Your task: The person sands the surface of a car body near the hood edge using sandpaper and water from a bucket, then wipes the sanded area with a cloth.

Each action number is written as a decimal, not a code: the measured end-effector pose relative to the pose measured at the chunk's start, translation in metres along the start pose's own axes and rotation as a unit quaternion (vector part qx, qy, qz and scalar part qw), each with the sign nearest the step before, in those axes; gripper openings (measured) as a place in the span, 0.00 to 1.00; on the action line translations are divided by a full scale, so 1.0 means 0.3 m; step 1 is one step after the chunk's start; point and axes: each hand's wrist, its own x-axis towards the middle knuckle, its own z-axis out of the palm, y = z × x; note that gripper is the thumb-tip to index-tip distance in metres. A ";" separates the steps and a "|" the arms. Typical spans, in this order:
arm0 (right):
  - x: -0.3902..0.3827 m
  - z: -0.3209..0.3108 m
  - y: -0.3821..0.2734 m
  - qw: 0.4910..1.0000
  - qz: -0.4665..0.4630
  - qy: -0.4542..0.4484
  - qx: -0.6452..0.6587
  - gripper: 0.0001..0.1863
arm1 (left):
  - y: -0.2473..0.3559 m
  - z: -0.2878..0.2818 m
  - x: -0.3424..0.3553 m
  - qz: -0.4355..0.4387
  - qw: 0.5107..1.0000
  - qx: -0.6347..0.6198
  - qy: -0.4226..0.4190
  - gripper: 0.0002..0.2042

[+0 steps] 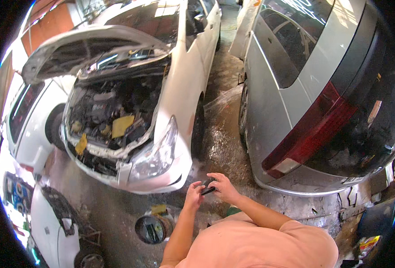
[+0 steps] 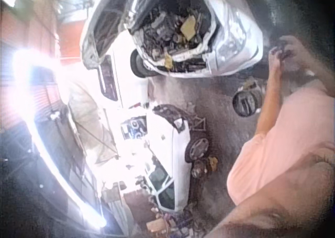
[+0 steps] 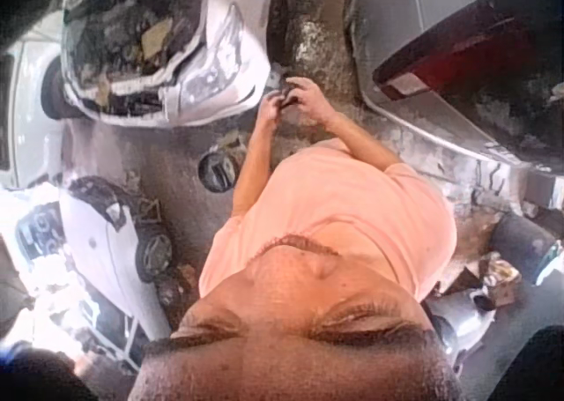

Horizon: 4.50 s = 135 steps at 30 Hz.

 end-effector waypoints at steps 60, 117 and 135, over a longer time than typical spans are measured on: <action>1.899 -0.796 2.177 0.873 0.462 0.086 0.130 0.22 | 2.190 1.305 2.275 0.425 0.365 0.822 -0.103 0.22; 2.850 -0.516 2.756 0.943 0.154 0.267 0.126 0.22 | 2.813 1.426 2.568 0.474 0.085 0.876 0.026 0.40; 2.861 -0.559 2.725 0.942 0.109 0.290 0.126 0.19 | 2.802 1.410 2.589 0.468 0.073 0.880 0.024 0.40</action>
